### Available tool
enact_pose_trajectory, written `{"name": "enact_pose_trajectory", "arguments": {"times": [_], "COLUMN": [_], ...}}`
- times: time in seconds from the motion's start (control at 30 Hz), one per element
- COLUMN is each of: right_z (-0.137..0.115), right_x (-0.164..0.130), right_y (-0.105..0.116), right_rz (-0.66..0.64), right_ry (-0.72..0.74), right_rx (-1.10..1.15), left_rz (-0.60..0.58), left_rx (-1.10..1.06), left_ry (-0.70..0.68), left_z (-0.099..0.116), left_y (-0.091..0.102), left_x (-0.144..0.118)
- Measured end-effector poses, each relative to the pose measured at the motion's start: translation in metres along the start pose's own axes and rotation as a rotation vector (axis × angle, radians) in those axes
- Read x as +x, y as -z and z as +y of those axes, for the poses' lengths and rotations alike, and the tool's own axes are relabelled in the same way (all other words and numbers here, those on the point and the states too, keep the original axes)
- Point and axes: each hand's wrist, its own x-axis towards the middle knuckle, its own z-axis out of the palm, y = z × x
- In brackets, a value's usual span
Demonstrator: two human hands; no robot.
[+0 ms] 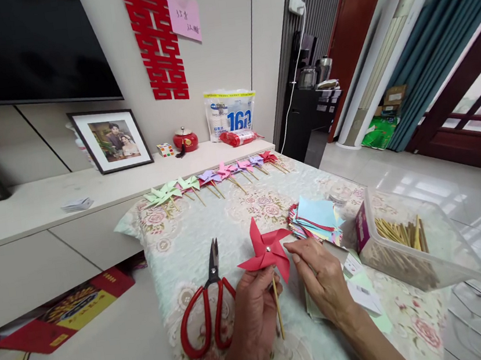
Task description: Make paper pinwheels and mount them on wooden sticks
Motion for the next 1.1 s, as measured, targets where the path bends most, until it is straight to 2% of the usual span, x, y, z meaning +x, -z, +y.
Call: {"name": "enact_pose_trajectory", "arguments": {"times": [0.13, 0.33, 0.5, 0.6, 0.9, 1.1], "right_z": [-0.005, -0.008, -0.009, -0.011, -0.011, -0.012], "right_x": [0.001, 0.002, 0.001, 0.001, 0.0, 0.0], "right_y": [-0.001, -0.002, -0.001, -0.001, -0.004, -0.003], "right_rz": [-0.047, -0.049, 0.026, 0.069, 0.028, 0.045], "right_ry": [0.015, 0.044, 0.034, 0.076, 0.096, 0.087], "right_rx": [0.01, -0.025, -0.049, -0.078, -0.202, -0.169], "left_rz": [-0.039, -0.066, -0.06, -0.083, -0.141, -0.138], "left_rx": [-0.009, 0.016, 0.012, 0.023, 0.024, 0.018], "left_ry": [-0.019, -0.031, -0.031, -0.031, -0.028, -0.034], "left_z": [-0.001, -0.003, -0.003, -0.004, -0.011, -0.01], "left_y": [0.0, 0.002, 0.001, -0.001, -0.008, -0.01], "left_x": [0.0, 0.002, 0.001, 0.001, -0.005, -0.005]}}
